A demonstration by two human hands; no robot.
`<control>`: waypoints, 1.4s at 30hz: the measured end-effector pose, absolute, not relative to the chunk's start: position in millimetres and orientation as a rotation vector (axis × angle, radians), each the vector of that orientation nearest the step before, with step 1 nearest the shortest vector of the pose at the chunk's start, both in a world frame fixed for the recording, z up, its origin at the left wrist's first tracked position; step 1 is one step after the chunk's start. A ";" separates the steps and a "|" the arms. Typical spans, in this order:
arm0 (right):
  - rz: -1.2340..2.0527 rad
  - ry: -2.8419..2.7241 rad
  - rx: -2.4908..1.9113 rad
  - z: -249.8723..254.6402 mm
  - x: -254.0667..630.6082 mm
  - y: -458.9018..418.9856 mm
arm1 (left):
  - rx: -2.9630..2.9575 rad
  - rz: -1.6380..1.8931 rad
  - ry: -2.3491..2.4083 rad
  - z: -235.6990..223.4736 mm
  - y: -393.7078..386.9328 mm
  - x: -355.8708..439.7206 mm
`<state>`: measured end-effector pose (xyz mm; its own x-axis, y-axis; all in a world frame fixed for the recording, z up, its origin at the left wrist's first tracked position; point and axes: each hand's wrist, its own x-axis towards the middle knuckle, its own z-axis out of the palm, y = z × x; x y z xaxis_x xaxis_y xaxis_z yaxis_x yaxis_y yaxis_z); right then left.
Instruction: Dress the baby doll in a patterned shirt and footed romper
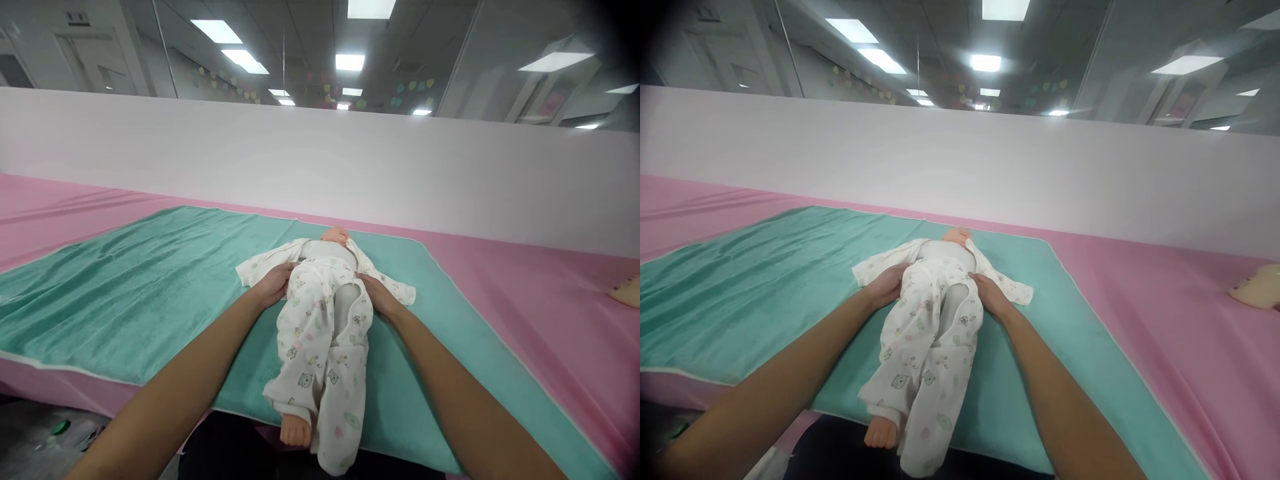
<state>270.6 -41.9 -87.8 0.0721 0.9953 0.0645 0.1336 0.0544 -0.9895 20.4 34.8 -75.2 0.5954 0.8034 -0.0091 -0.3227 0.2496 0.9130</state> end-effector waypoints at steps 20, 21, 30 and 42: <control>1.162 -1.428 -1.120 -91.5 271.8 -44.2 | 1.219 0.906 0.629 -56.6 9.6 22.9; 1.140 -1.484 -1.131 -90.9 272.1 -44.0 | 1.217 0.918 0.651 -52.7 7.1 22.3; 0.823 -1.947 -1.353 -84.1 274.5 -44.6 | 1.372 0.782 0.590 -54.7 8.3 16.8; 0.907 -1.456 -1.237 -98.9 271.5 -41.6 | 1.583 0.843 0.638 -65.8 17.7 15.4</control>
